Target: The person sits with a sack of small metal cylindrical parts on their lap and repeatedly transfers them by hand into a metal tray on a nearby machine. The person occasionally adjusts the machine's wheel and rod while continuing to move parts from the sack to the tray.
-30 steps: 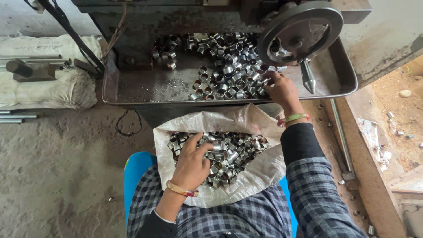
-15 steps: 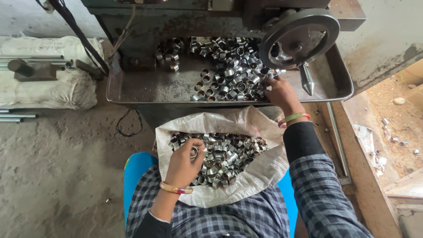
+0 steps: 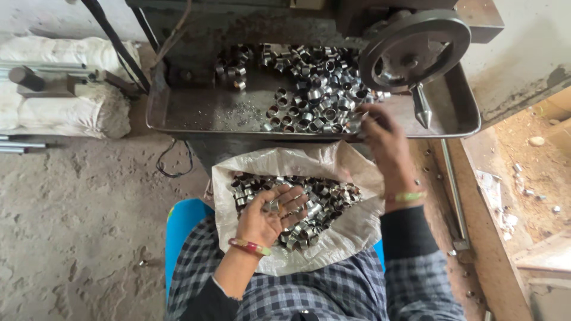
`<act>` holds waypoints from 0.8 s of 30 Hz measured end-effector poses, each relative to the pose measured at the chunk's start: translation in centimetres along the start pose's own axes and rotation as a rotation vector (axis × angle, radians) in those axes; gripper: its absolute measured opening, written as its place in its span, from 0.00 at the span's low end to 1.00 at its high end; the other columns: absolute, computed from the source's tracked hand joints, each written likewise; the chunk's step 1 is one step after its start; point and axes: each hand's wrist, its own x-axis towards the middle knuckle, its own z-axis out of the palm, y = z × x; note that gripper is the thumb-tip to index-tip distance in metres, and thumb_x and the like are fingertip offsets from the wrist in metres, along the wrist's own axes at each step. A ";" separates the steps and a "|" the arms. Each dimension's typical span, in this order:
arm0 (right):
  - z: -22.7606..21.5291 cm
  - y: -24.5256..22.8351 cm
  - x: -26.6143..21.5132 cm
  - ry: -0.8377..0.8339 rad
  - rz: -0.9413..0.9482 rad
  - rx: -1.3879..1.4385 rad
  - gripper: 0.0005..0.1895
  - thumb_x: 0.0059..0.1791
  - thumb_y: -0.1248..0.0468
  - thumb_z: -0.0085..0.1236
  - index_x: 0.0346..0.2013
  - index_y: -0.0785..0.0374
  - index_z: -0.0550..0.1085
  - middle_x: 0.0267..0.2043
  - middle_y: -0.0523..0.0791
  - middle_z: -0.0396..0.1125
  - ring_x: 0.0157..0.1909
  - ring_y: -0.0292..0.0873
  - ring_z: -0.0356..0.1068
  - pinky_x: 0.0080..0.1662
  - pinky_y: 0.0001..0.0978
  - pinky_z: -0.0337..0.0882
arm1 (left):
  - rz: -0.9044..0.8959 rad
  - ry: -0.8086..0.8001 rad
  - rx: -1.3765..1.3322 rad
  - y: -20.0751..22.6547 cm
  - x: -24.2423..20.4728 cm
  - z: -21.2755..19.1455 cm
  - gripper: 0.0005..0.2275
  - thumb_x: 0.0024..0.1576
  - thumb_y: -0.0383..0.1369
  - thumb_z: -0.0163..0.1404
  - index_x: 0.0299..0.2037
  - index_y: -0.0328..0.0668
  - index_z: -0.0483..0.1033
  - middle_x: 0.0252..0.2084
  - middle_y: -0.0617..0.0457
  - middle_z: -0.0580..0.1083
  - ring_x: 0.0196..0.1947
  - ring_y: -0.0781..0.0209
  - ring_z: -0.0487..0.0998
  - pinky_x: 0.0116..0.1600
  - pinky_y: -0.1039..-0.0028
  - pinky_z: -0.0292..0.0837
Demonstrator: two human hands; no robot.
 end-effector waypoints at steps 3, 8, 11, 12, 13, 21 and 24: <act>4.3 0.0 -4.9 -0.137 0.086 -0.173 0.18 0.51 0.68 0.54 0.55 0.62 0.72 0.53 0.50 0.71 0.48 0.44 0.76 0.50 0.34 0.82 | -0.033 0.021 -0.072 -1.2 0.6 0.5 0.19 0.56 0.35 0.45 0.54 0.29 0.71 0.52 0.37 0.77 0.52 0.39 0.80 0.56 0.44 0.78; 9.1 -0.6 -11.1 -0.354 -0.361 -0.951 0.19 0.43 0.67 0.67 0.49 0.62 0.76 0.51 0.50 0.69 0.52 0.49 0.70 0.55 0.45 0.70 | -0.008 0.059 -0.103 -1.8 0.9 0.6 0.20 0.57 0.40 0.47 0.53 0.33 0.77 0.43 0.44 0.77 0.44 0.48 0.79 0.53 0.41 0.80; 9.7 -0.8 -12.0 -0.453 -0.274 -0.764 0.21 0.44 0.67 0.64 0.53 0.62 0.74 0.56 0.50 0.67 0.58 0.47 0.69 0.56 0.40 0.73 | -0.006 0.099 -0.096 -1.6 0.6 0.6 0.21 0.57 0.43 0.47 0.51 0.33 0.77 0.44 0.44 0.78 0.42 0.49 0.79 0.51 0.44 0.79; 9.7 -0.5 -12.0 -0.464 -0.292 -0.772 0.21 0.45 0.67 0.64 0.53 0.62 0.74 0.56 0.50 0.67 0.58 0.47 0.69 0.56 0.40 0.73 | -0.010 0.118 -0.104 -1.5 0.4 0.8 0.20 0.57 0.43 0.47 0.50 0.34 0.76 0.44 0.44 0.78 0.43 0.49 0.80 0.51 0.44 0.79; 9.5 -0.2 -12.0 -0.477 -0.311 -0.780 0.21 0.46 0.67 0.63 0.53 0.62 0.74 0.56 0.49 0.68 0.58 0.46 0.69 0.57 0.41 0.72 | -0.013 0.136 -0.114 -1.4 0.3 1.0 0.19 0.57 0.43 0.47 0.50 0.35 0.76 0.45 0.44 0.78 0.44 0.49 0.80 0.50 0.44 0.79; 3.0 2.3 -5.4 0.062 -0.609 -0.920 0.07 0.55 0.69 0.56 0.48 0.60 0.77 0.50 0.46 0.73 0.47 0.43 0.77 0.48 0.31 0.81 | 0.031 0.079 0.013 -0.8 -0.5 1.6 0.20 0.54 0.39 0.53 0.53 0.34 0.75 0.51 0.39 0.77 0.51 0.40 0.80 0.54 0.48 0.81; -1.0 1.5 -1.2 0.116 -0.546 -1.173 0.18 0.52 0.63 0.66 0.55 0.64 0.75 0.56 0.53 0.68 0.51 0.51 0.74 0.51 0.38 0.77 | 0.027 0.058 0.028 -1.0 0.1 0.7 0.21 0.54 0.39 0.53 0.54 0.34 0.74 0.55 0.38 0.77 0.53 0.41 0.80 0.54 0.50 0.82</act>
